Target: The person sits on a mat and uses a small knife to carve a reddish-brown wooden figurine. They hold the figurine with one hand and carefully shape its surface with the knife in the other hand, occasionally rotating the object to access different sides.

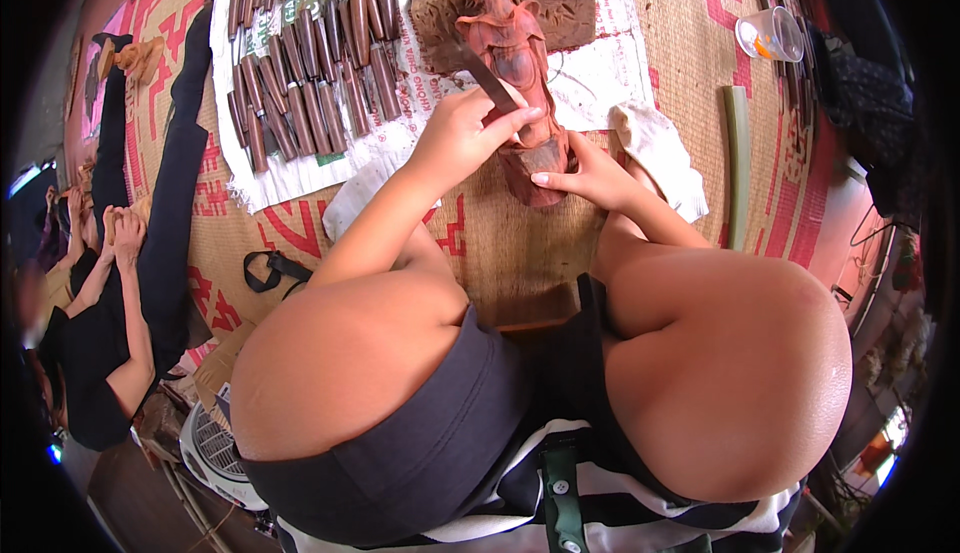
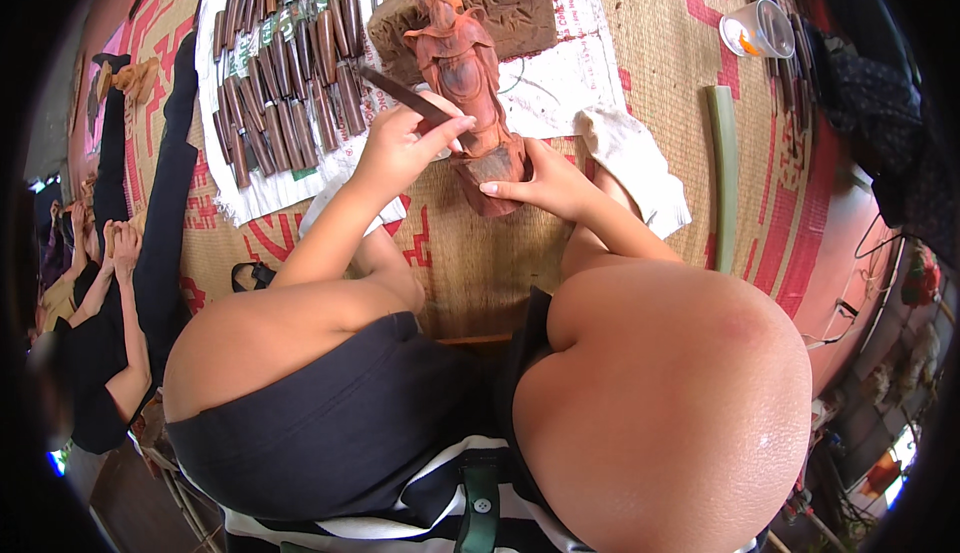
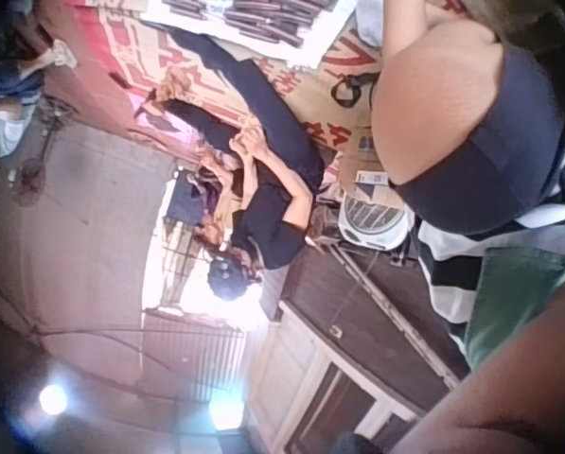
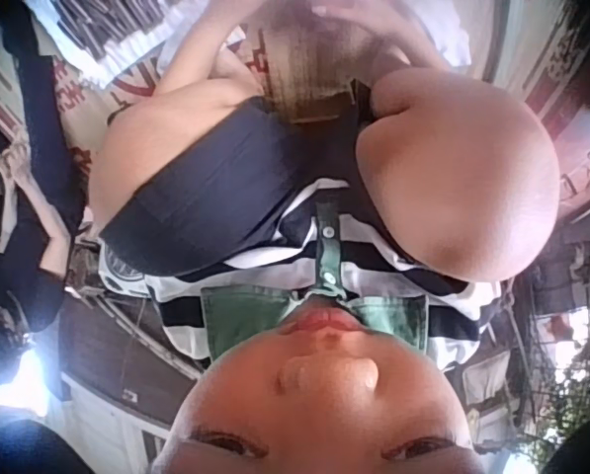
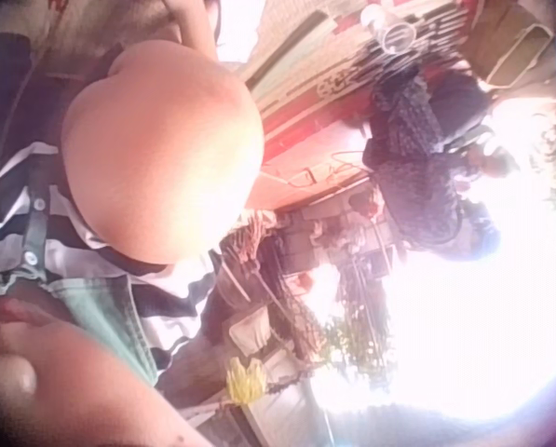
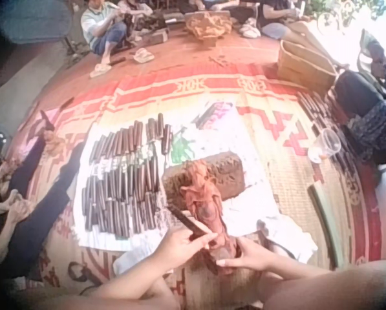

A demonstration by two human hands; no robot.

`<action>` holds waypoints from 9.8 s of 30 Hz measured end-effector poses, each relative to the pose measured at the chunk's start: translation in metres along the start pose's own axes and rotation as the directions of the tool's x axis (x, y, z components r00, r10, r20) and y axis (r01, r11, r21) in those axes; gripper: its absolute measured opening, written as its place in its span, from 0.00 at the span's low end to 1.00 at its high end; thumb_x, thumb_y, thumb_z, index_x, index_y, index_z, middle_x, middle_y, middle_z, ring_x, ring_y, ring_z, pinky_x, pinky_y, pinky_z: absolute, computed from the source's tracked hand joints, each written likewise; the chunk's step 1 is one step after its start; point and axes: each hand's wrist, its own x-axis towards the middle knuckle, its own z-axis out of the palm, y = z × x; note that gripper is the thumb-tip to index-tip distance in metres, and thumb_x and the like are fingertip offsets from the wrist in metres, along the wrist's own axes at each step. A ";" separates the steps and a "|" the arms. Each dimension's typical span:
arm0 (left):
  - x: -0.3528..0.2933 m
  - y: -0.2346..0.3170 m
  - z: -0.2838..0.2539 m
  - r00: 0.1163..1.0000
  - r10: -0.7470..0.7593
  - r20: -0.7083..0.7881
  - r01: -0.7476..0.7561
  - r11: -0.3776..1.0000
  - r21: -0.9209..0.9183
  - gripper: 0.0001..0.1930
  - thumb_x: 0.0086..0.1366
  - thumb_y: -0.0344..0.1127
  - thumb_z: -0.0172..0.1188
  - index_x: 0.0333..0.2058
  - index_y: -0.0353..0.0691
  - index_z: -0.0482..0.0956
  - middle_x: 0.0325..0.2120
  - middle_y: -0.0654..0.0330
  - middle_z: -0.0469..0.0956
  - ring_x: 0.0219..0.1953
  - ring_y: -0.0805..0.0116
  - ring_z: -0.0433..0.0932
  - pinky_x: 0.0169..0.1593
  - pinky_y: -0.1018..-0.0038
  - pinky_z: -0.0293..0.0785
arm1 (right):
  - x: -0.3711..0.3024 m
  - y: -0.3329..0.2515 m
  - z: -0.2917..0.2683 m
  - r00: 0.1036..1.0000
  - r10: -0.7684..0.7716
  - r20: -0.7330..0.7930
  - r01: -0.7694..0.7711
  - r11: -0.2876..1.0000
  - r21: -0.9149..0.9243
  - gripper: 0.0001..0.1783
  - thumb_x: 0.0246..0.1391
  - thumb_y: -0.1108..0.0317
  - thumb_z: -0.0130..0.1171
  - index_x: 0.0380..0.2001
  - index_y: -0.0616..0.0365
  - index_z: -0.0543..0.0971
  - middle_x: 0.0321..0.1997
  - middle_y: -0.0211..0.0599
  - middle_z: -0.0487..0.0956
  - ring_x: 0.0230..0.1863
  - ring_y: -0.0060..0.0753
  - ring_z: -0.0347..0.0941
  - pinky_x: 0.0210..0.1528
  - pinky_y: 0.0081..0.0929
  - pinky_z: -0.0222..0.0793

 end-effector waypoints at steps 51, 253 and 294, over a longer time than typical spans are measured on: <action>-0.013 -0.015 0.010 0.970 0.176 -0.167 -0.196 0.974 -0.112 0.10 0.59 0.27 0.56 0.39 0.36 0.68 0.27 0.60 0.77 0.29 0.75 0.77 0.32 0.80 0.73 | 0.000 -0.001 -0.001 0.999 0.015 0.030 -0.015 1.000 -0.005 0.44 0.41 0.47 0.65 0.52 0.70 0.62 0.48 0.48 0.70 0.50 0.33 0.66 0.53 0.29 0.61; 0.014 0.005 0.018 0.989 0.140 -0.038 -0.090 0.796 0.598 0.09 0.53 0.39 0.59 0.24 0.40 0.77 0.19 0.57 0.77 0.22 0.60 0.77 0.26 0.69 0.72 | 0.000 -0.004 -0.001 0.995 0.102 0.006 -0.102 0.993 -0.055 0.52 0.31 0.38 0.66 0.47 0.76 0.65 0.45 0.56 0.72 0.48 0.41 0.70 0.50 0.29 0.64; 0.018 0.001 0.026 0.998 0.016 -0.065 0.015 0.896 0.445 0.09 0.53 0.36 0.57 0.23 0.35 0.73 0.16 0.52 0.75 0.20 0.56 0.76 0.25 0.66 0.71 | 0.003 0.006 0.004 0.999 0.046 -0.007 -0.046 0.998 0.050 0.53 0.30 0.38 0.68 0.46 0.77 0.65 0.43 0.54 0.73 0.46 0.38 0.70 0.49 0.27 0.65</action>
